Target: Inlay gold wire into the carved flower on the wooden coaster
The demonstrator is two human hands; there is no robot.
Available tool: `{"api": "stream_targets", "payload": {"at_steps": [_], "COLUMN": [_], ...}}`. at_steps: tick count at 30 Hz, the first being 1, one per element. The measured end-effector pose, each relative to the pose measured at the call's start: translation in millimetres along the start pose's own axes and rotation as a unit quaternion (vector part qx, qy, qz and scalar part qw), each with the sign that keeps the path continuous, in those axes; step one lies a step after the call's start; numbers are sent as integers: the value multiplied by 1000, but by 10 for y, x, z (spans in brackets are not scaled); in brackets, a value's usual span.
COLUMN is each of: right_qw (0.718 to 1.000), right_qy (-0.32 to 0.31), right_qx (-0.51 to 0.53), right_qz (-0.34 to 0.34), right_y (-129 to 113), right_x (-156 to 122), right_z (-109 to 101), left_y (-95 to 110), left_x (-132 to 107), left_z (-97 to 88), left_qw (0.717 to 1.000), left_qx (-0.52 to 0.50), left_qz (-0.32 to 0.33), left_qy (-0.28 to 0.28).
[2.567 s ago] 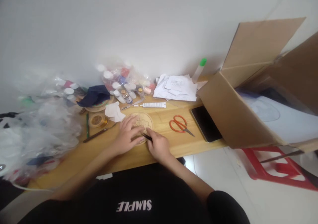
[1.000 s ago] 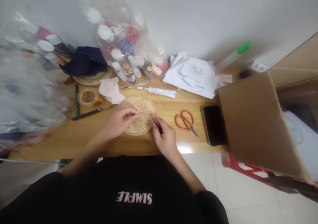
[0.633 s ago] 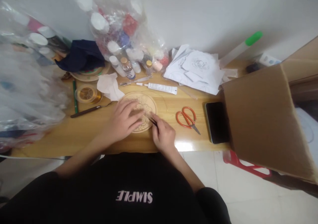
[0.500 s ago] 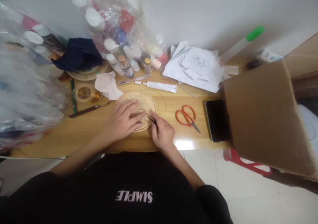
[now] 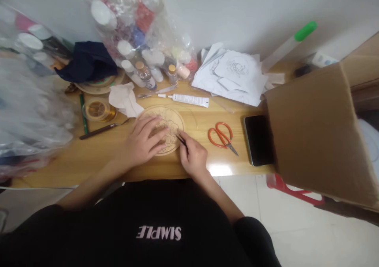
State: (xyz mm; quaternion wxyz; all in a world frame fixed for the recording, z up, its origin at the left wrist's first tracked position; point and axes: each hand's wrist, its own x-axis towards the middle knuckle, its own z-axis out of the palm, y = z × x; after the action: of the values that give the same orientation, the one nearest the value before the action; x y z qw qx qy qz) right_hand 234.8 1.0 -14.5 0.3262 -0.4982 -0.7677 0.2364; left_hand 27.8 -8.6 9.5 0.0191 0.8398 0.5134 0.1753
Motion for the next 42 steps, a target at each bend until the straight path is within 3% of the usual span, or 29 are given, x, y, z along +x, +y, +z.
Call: {"api": "stream_targets", "payload": {"at_steps": [8, 16, 19, 22, 24, 27, 31, 36, 42], "right_qw": [1000, 997, 996, 998, 997, 983, 950, 936, 947], "right_qy": [9, 6, 15, 5, -32, -42, -24, -50, -110], "right_qx": [14, 59, 73, 60, 35, -24, -113, -106, -36], "right_qz": [-7, 44, 52, 11, -56, -178, -290, -332, -300], "right_y": [-3, -16, -84, -238, -387, -642, -943, -1159, -1222], "right_x": [13, 15, 117, 363, 584, 917, 1235, 1398, 1425], "right_z": [-3, -23, -124, -327, -499, -747, -934, -963, -994], "left_y": [41, 20, -36, -101, -143, -194, -228, -222, -214], "left_x": [3, 109, 244, 453, 599, 762, 828, 778, 743], "left_z": [56, -100, -250, -505, -731, -1098, -1473, -1625, -1631], "left_qw": [999, 991, 976, 946, 935, 948, 951, 949, 958], "left_qx": [-15, -112, -203, -307, -338, -309, -303, -307, -274], "left_qz": [-7, -45, -71, -101, -109, -79, -50, -44, -51], "left_qy": [-36, -55, -12, 18, 8, -14, 30, 57, 72]}}
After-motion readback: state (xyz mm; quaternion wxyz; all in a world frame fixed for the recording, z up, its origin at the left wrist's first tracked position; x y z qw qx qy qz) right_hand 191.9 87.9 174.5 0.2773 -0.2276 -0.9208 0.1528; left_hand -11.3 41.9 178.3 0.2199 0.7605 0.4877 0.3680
